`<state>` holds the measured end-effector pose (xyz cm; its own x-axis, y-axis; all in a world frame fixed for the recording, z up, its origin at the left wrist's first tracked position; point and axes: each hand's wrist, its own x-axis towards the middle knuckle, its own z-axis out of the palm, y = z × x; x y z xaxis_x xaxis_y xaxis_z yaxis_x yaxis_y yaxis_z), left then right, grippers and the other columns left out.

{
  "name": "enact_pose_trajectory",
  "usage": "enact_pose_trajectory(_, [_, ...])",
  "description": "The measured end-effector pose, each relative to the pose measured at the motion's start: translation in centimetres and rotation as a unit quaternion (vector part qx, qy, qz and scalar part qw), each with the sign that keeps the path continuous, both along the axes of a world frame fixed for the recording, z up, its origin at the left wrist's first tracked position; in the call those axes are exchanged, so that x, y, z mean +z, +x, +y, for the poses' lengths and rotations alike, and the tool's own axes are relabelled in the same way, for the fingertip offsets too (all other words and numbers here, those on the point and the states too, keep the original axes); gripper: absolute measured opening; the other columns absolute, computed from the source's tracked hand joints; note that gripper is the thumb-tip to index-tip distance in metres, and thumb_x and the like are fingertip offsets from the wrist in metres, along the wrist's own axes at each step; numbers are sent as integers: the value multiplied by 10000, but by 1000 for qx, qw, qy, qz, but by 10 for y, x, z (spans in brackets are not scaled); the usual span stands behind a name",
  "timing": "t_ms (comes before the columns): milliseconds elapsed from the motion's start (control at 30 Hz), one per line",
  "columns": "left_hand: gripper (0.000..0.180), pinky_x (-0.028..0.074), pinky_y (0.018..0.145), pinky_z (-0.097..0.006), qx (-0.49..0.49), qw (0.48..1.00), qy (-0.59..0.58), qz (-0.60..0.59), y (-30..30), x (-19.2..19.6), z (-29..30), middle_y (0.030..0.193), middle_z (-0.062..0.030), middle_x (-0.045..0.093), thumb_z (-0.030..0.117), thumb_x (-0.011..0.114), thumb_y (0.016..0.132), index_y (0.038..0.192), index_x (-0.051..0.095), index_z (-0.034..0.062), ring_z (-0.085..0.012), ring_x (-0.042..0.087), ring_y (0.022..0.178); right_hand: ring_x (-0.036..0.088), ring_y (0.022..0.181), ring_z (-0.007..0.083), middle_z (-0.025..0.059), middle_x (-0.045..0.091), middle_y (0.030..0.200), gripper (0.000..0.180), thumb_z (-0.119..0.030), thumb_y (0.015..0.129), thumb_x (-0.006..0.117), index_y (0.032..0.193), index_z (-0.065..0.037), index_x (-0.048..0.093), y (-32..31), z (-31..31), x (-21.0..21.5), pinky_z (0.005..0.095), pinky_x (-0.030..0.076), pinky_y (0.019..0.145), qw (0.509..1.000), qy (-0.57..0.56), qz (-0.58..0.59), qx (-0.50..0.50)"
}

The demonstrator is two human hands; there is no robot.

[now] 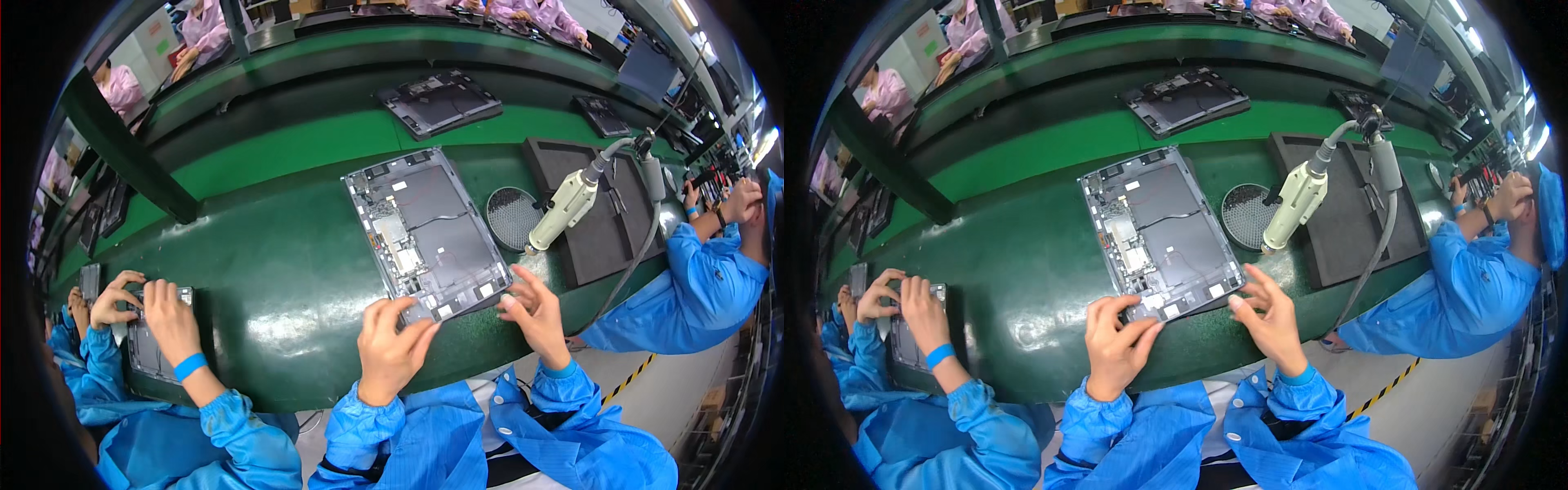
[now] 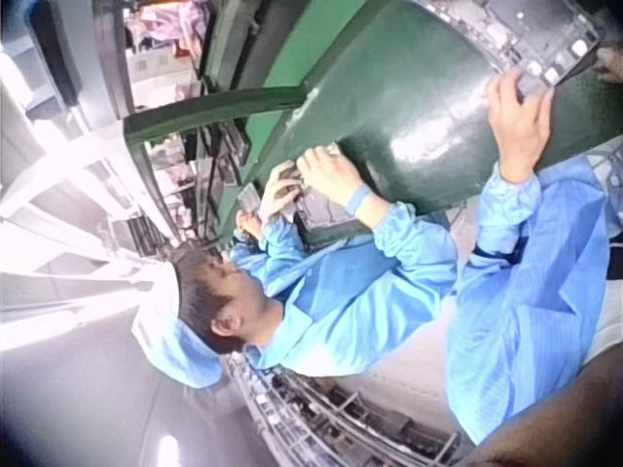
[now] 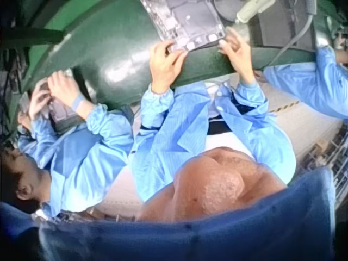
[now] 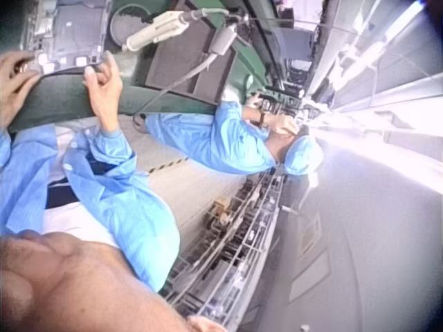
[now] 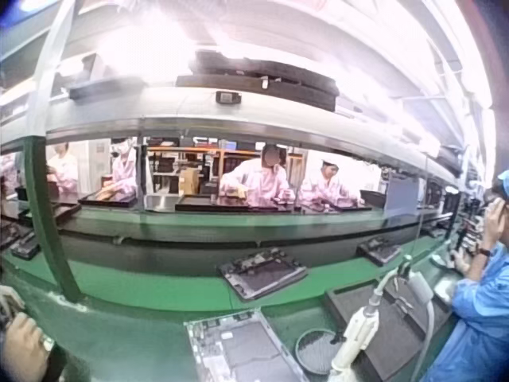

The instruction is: The person assembles an electronic tablet by placing a circuit board, a battery, and a ribbon cable into a tablet case, then securing them with screws. The assembly is performed using a powered screwdriver and tweezers.

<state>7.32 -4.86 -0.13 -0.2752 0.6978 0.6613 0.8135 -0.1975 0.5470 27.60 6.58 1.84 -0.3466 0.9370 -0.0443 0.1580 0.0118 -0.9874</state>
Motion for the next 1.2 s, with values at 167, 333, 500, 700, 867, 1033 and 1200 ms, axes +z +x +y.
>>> enact_pose_trajectory(167, [431,469,557,-236,68,955,-53,-284,0,4,-4,1050,-117,544,10,713,736,1135,552,-21,-179,533,882,636,684,151,137,555,1025,597,-143,871,637,1367,19,347,-12,10,14,250,553,587,987,-127,78,63])
enact_pose_trajectory(333, [443,504,602,-248,77,935,-77,-338,-3,4,-7,1052,-131,582,18,694,764,1179,540,-8,-182,576,888,589,566,108,99,585,884,476,-246,886,633,1205,78,492,-17,29,10,237,511,487,983,-122,-36,135])
enact_pose_trajectory(500, [493,480,659,-233,57,894,-136,-423,-19,13,2,952,-77,577,-24,665,787,1240,473,-2,-127,560,863,615,752,127,122,612,891,355,-173,858,668,1035,92,511,-14,38,-6,273,509,607,990,43,-49,127])
enact_pose_trajectory(700, [270,460,581,-196,-36,877,-296,-376,-55,35,35,720,-34,620,15,671,815,1073,599,-25,-74,557,612,616,854,132,154,636,981,406,-102,881,623,1171,72,399,-9,46,-25,279,497,713,986,-12,74,146])
enact_pose_trajectory(867, [186,428,448,-229,2,934,-275,-229,-122,44,127,612,-39,602,162,641,872,883,671,-22,-86,543,504,603,546,177,144,657,763,387,-152,844,644,1146,19,473,-4,43,-33,303,446,503,992,77,-4,101])
enact_pose_trajectory(1033, [383,422,452,-228,62,954,-217,-198,-179,22,269,655,-77,616,345,668,847,899,650,-34,-103,543,512,628,558,277,162,648,739,394,-194,836,634,1142,3,483,-3,37,-22,361,478,520,989,108,-31,100])
enact_pose_trajectory(1200, [624,471,505,-354,229,902,-363,-55,-195,-23,355,788,-166,654,465,778,681,862,632,-114,-249,608,606,629,590,295,161,649,743,418,-234,847,627,1161,-5,474,-9,40,-27,376,475,545,987,112,-37,106])
